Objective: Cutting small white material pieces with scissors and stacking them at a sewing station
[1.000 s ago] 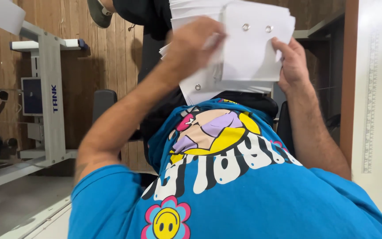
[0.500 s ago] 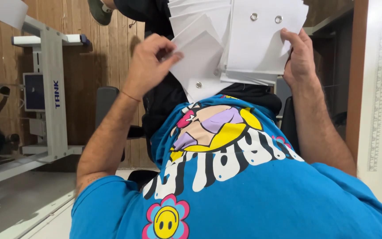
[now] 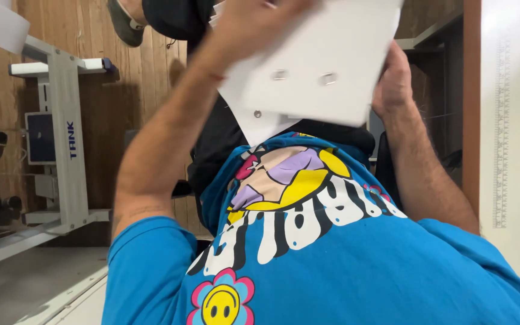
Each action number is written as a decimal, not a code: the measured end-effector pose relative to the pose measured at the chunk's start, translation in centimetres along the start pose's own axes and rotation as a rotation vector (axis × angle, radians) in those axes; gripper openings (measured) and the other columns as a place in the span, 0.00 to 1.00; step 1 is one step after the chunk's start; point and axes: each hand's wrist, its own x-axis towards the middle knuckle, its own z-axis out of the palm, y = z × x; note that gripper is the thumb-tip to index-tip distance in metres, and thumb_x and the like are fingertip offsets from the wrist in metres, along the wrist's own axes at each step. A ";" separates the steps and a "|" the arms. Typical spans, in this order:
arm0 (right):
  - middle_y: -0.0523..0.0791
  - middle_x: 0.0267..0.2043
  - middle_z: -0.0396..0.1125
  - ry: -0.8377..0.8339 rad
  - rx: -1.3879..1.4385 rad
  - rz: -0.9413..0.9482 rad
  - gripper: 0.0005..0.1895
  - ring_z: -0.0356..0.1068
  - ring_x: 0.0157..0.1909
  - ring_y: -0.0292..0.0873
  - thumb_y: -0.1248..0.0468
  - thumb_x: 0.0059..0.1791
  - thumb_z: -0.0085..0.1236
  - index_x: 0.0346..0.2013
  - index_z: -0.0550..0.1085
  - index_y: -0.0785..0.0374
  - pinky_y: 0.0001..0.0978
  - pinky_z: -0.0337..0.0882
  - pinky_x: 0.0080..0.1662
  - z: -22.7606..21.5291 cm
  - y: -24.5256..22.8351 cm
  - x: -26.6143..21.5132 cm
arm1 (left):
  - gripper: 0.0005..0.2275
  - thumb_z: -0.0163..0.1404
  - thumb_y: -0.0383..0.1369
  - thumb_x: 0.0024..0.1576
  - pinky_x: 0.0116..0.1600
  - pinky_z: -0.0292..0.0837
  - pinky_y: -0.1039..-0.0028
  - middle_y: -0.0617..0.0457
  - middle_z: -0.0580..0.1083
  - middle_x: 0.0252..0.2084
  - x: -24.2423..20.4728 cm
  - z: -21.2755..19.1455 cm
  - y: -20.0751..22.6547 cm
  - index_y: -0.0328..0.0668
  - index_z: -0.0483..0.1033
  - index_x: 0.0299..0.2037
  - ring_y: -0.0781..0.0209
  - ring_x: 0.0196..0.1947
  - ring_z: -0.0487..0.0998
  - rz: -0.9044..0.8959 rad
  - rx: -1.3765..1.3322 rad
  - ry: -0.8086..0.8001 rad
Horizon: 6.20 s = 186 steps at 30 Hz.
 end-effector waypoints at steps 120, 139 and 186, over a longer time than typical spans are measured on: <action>0.42 0.37 0.75 0.354 -0.030 0.059 0.16 0.74 0.37 0.39 0.67 0.38 0.58 0.40 0.76 0.60 0.28 0.74 0.38 -2.5 1.4 -0.1 | 0.14 0.40 0.04 0.57 0.46 0.68 0.63 0.44 0.73 0.37 -1.0 -6.7 3.3 0.31 0.73 0.37 0.50 0.38 0.73 0.458 0.053 0.107; 0.50 0.41 0.75 0.164 -0.038 -0.134 0.14 0.80 0.43 0.43 0.69 0.48 0.67 0.47 0.74 0.62 0.32 0.79 0.45 -4.2 2.8 -0.7 | 0.11 0.37 0.31 0.68 0.65 0.67 0.54 0.45 0.72 0.44 -3.8 14.0 -0.8 0.43 0.76 0.46 0.43 0.51 0.74 1.237 0.479 0.131; 0.47 0.44 0.77 0.228 -0.066 -0.108 0.15 0.80 0.45 0.42 0.71 0.46 0.67 0.46 0.76 0.59 0.36 0.79 0.53 -0.2 -0.7 -3.6 | 0.21 0.73 0.37 0.50 0.39 0.75 0.78 0.57 0.79 0.35 -11.5 0.7 -10.7 0.48 0.74 0.46 0.68 0.32 0.80 -0.576 -0.114 0.367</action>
